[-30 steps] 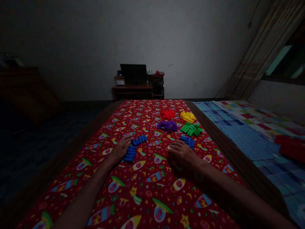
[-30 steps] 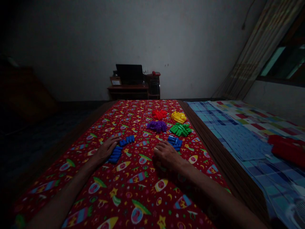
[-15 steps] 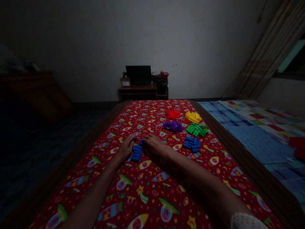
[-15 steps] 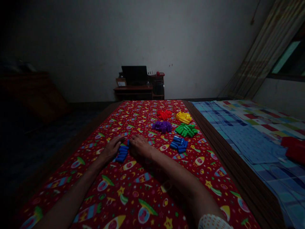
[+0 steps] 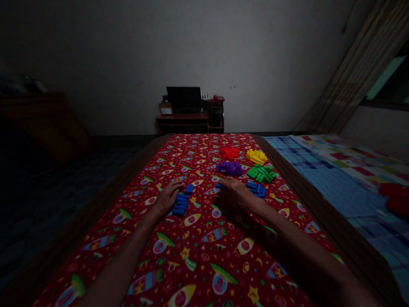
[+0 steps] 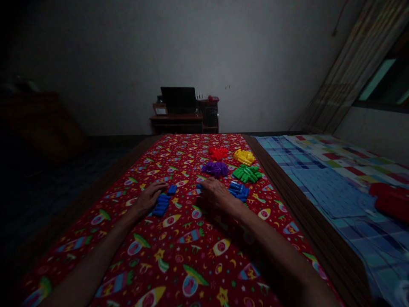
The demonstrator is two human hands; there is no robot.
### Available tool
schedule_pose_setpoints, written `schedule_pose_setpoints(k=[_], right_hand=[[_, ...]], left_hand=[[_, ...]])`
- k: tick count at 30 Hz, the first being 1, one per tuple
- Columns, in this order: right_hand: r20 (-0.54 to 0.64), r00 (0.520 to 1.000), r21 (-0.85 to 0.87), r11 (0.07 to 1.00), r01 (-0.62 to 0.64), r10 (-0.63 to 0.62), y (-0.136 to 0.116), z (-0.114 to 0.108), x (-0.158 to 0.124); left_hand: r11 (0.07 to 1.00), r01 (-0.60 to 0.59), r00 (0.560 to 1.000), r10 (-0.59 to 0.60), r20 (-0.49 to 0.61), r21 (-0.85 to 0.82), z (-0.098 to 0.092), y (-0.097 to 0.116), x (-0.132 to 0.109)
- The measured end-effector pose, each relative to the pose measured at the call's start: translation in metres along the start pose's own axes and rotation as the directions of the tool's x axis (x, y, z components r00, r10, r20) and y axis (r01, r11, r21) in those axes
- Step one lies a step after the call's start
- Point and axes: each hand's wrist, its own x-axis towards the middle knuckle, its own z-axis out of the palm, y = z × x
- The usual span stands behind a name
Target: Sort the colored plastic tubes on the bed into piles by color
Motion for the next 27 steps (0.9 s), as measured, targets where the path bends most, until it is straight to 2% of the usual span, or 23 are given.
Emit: schedule_pose_setpoints(k=[4,7,11,15,18,20,22,24,27], right_hand=[[-0.166,0.981,-0.041,0.994,-0.105,0.097,0.021,-0.027,-0.046],[-0.241,0.957,-0.089,0.978,-0.19,0.164,0.04,-0.031,-0.07],[-0.276,0.931,-0.15,0.946,-0.287,0.239,0.055,-0.028,-0.086],[-0.382,0.883,-0.143,0.926,-0.349,0.273,0.053,-0.029,-0.086],[-0.44,0.857,-0.056,0.945,-0.323,0.267,0.041,-0.033,-0.071],[-0.403,0.873,0.022,0.957,-0.29,0.273,0.027,-0.03,-0.053],[-0.286,0.928,0.078,0.971,-0.227,0.24,0.01,-0.021,-0.028],[-0.11,0.984,0.109,0.985,-0.131,0.143,-0.009,-0.002,0.004],[0.057,0.998,0.123,0.992,-0.004,-0.003,-0.034,0.037,0.055]], left_hand=[[1.0,-0.006,1.0,0.006,-0.009,-0.011,0.0,0.0,0.0],[1.0,0.009,1.0,-0.009,-0.004,-0.022,0.0,0.001,0.0],[1.0,-0.001,1.0,0.001,0.005,-0.02,0.0,-0.001,-0.001],[1.0,-0.018,0.999,0.018,-0.027,-0.019,0.004,-0.007,-0.001],[1.0,-0.022,0.999,0.022,-0.032,-0.013,0.005,-0.009,-0.001],[1.0,-0.021,1.0,0.021,-0.015,-0.01,0.004,-0.009,0.0],[1.0,-0.021,1.0,0.021,-0.008,-0.007,0.003,-0.007,0.0],[1.0,-0.016,1.0,0.016,-0.007,-0.005,0.002,-0.006,0.001],[1.0,0.018,1.0,-0.018,-0.014,-0.021,0.002,-0.006,0.0]])
